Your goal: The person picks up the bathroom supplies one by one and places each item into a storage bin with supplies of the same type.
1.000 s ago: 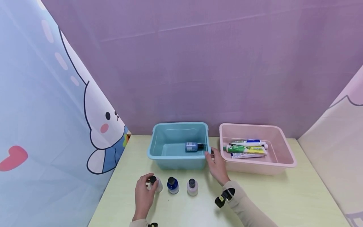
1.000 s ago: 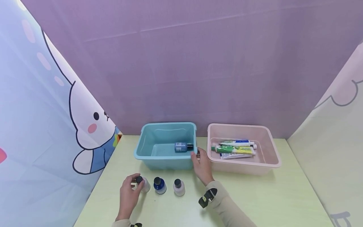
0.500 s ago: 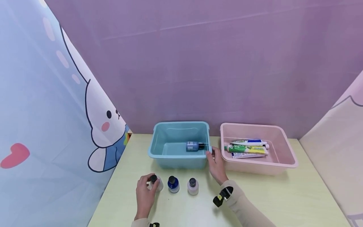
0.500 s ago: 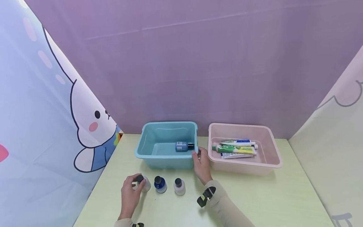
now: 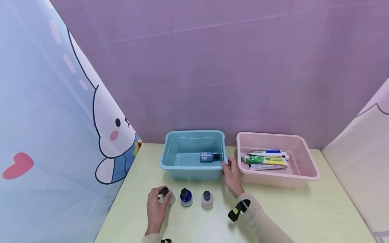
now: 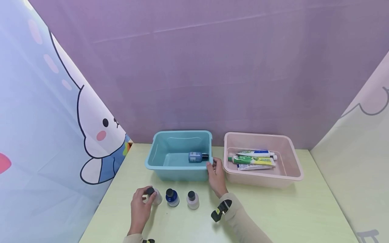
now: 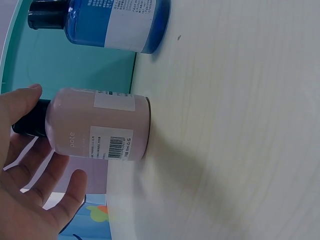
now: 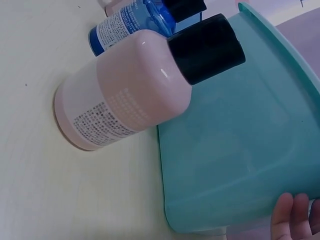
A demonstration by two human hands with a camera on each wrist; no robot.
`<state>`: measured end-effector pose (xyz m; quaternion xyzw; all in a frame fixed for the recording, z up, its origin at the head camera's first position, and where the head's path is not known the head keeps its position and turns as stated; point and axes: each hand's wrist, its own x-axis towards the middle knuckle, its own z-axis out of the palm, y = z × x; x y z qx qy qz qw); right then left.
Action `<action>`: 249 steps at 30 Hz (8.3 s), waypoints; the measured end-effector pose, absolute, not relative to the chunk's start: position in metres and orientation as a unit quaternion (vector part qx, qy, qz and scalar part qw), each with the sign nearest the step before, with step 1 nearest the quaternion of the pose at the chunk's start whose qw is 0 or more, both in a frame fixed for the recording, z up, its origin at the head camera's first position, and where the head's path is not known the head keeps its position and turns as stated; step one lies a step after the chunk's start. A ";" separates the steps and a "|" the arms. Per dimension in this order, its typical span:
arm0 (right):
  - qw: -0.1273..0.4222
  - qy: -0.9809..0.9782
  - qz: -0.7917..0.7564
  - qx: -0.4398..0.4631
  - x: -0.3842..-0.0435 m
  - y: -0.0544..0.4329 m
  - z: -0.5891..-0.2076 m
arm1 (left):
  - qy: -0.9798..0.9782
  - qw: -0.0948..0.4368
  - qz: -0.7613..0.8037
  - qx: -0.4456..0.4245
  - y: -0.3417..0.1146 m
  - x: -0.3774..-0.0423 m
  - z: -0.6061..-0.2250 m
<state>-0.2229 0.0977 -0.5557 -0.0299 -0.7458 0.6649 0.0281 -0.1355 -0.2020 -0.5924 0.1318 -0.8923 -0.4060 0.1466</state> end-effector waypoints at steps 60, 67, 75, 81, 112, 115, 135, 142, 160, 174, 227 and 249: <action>0.020 -0.767 0.641 -0.022 -0.221 0.101 -0.555 | -0.920 0.200 -0.334 0.038 -0.210 -0.157 -0.509; 0.022 -0.767 0.640 -0.022 -0.221 0.102 -0.555 | -0.922 0.201 -0.331 0.022 -0.212 -0.160 -0.499; 0.018 -0.764 0.644 -0.020 -0.221 0.103 -0.556 | -0.922 0.208 -0.326 0.002 -0.208 -0.161 -0.485; 0.027 -0.766 0.641 -0.022 -0.221 0.104 -0.556 | -0.921 0.220 -0.320 -0.018 -0.205 -0.163 -0.473; 0.021 -0.765 0.643 -0.016 -0.218 0.103 -0.547 | -0.921 0.241 -0.283 -0.116 -0.189 -0.190 -0.427; 0.033 -0.762 0.647 -0.012 -0.223 0.104 -0.560 | -0.924 0.231 -0.281 -0.118 -0.188 -0.194 -0.424; 0.002 -0.765 0.644 -0.010 -0.206 0.102 -0.518 | -0.939 0.203 -0.251 -0.120 -0.184 -0.224 -0.410; 0.014 -0.759 0.650 -0.016 -0.220 0.105 -0.550 | -0.952 0.163 -0.235 -0.111 -0.186 -0.239 -0.409; 0.001 -0.771 0.636 -0.016 -0.204 0.102 -0.513 | -0.967 0.108 -0.185 -0.136 -0.194 -0.275 -0.414; 0.002 -0.768 0.640 -0.015 -0.207 0.103 -0.516 | -0.977 0.060 -0.165 -0.121 -0.194 -0.305 -0.415; 0.013 -0.762 0.647 -0.021 -0.226 0.106 -0.558 | -0.993 -0.075 -0.068 -0.062 -0.174 -0.374 -0.431; 0.024 -0.766 0.642 -0.024 -0.226 0.105 -0.563 | -0.995 -0.080 -0.025 -0.045 -0.166 -0.378 -0.444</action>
